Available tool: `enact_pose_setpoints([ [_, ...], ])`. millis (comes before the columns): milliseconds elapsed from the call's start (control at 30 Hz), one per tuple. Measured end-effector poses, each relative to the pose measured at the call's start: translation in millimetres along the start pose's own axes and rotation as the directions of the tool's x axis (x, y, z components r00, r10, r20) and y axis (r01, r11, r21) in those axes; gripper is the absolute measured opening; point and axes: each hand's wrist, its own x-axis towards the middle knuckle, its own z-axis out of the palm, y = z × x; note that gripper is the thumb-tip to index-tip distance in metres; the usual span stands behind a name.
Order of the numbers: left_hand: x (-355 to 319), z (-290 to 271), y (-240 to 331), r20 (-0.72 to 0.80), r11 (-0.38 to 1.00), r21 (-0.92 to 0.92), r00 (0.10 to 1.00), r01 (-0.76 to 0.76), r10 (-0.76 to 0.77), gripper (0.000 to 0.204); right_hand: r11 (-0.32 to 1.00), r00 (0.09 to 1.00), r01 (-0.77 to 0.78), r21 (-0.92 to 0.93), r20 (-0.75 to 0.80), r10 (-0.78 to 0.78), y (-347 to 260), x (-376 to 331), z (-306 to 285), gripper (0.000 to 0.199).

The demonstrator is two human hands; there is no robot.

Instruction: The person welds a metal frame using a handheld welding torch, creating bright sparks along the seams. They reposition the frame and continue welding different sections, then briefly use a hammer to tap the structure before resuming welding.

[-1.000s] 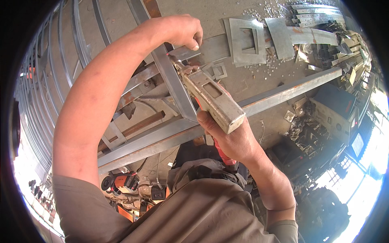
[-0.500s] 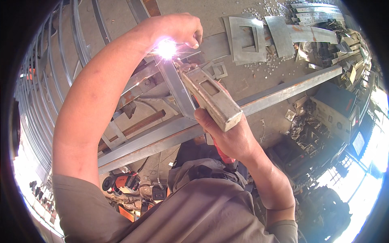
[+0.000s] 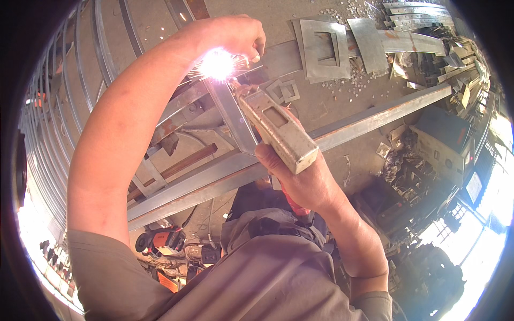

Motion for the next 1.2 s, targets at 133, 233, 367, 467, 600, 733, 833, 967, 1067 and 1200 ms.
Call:
enact_pose_setpoints([
  [133,-0.4,-1.7,2.1,0.008,1.000,0.018,1.000,0.006,-0.006,0.029,0.997,0.998,-0.063,0.042,0.024,0.062,-1.1,-2.0,-2.2,0.033],
  [233,1.0,-1.0,2.1,0.012,1.000,0.020,1.000,0.007,-0.007,0.028,0.997,0.997,-0.068,0.029,0.025,0.067,-0.3,-3.2,-2.8,0.033],
  [367,1.2,0.7,1.3,-0.005,0.999,0.031,1.000,-0.010,0.010,0.028,0.997,0.998,-0.056,0.047,0.010,0.055,4.0,-5.4,-1.0,0.033],
  [467,0.3,-1.2,3.7,0.003,1.000,0.030,1.000,0.007,-0.008,0.028,0.999,0.999,-0.031,0.029,0.008,0.031,7.3,-6.5,-1.5,0.034],
  [600,-7.5,-9.8,3.4,0.027,0.999,-0.021,0.999,-0.039,0.040,0.028,0.999,1.000,-0.002,-0.047,0.005,0.003,9.9,-7.3,-2.1,0.035],
  [733,-17.6,-7.2,2.7,-0.041,0.992,0.015,0.991,-0.124,0.124,0.028,0.999,0.999,-0.037,0.038,0.017,0.036,9.2,-10.7,-3.1,0.035],
  [833,-19.1,-3.4,4.4,-0.080,0.994,0.032,0.991,-0.104,0.106,0.028,0.999,0.999,-0.026,0.021,0.020,0.025,10.3,-11.5,-3.6,0.035],
  [967,-11.1,-9.8,6.0,0.018,1.000,0.000,1.000,-0.023,0.023,0.030,1.000,1.000,-0.007,0.015,0.026,0.007,14.2,-12.1,-4.5,0.035],
  [1067,-13.9,-9.0,3.3,-0.012,0.996,0.010,0.996,-0.088,0.088,0.031,1.000,1.000,0.008,-0.006,0.021,-0.008,17.1,-12.6,-4.7,0.035],
  [1200,-11.1,-9.2,10.9,-0.008,1.000,0.012,1.000,-0.006,0.006,0.031,1.000,1.000,0.003,-0.021,0.030,-0.003,18.0,-14.6,-6.7,0.034],
])
